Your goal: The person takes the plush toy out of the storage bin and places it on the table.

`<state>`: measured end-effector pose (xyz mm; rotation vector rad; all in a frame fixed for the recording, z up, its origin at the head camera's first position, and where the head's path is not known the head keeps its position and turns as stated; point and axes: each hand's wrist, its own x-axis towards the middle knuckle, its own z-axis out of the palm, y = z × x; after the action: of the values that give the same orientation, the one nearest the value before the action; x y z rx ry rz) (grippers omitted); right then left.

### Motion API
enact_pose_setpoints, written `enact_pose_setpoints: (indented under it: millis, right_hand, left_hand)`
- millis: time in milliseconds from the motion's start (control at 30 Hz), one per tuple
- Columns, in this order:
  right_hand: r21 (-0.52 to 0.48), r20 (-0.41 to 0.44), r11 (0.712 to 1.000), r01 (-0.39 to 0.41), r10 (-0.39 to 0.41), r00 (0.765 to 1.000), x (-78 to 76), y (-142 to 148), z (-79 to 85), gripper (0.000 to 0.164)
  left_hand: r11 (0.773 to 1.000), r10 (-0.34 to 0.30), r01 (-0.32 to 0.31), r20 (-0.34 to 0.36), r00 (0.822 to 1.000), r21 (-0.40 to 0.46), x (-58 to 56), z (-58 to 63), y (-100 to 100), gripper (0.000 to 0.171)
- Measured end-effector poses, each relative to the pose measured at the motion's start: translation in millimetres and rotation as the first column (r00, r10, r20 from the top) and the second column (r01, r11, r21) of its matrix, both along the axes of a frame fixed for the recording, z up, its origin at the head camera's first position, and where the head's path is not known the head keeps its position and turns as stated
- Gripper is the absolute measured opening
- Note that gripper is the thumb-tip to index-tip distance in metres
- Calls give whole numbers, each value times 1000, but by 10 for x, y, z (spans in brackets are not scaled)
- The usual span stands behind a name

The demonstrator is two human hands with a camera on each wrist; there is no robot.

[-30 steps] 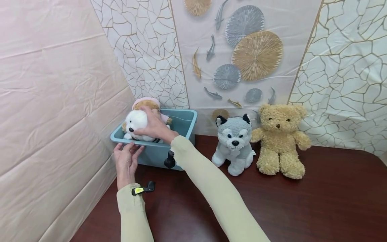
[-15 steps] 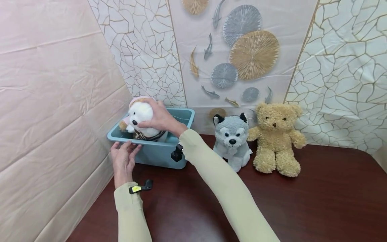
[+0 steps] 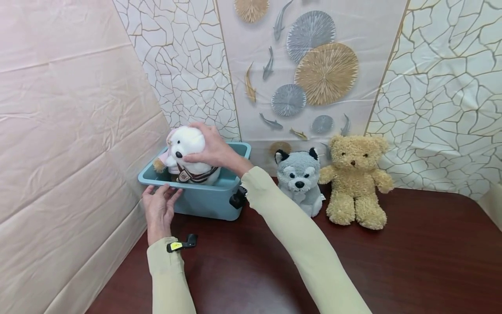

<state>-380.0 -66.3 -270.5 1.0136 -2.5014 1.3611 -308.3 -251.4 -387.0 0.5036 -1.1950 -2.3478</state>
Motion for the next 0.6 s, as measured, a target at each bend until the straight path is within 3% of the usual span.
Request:
enact_pose_setpoints:
  millis: [300, 600]
  right_hand:
    - [11, -38, 1000, 6, -6, 999, 55, 151, 150, 86]
    - [-31, -94, 999, -38, 35, 995, 137, 289, 352, 83]
  left_hand:
    - [1000, -1, 2, -22, 1000, 25, -3, 12, -5, 66]
    - [999, -10, 11, -27, 1000, 30, 1, 14, -2, 66]
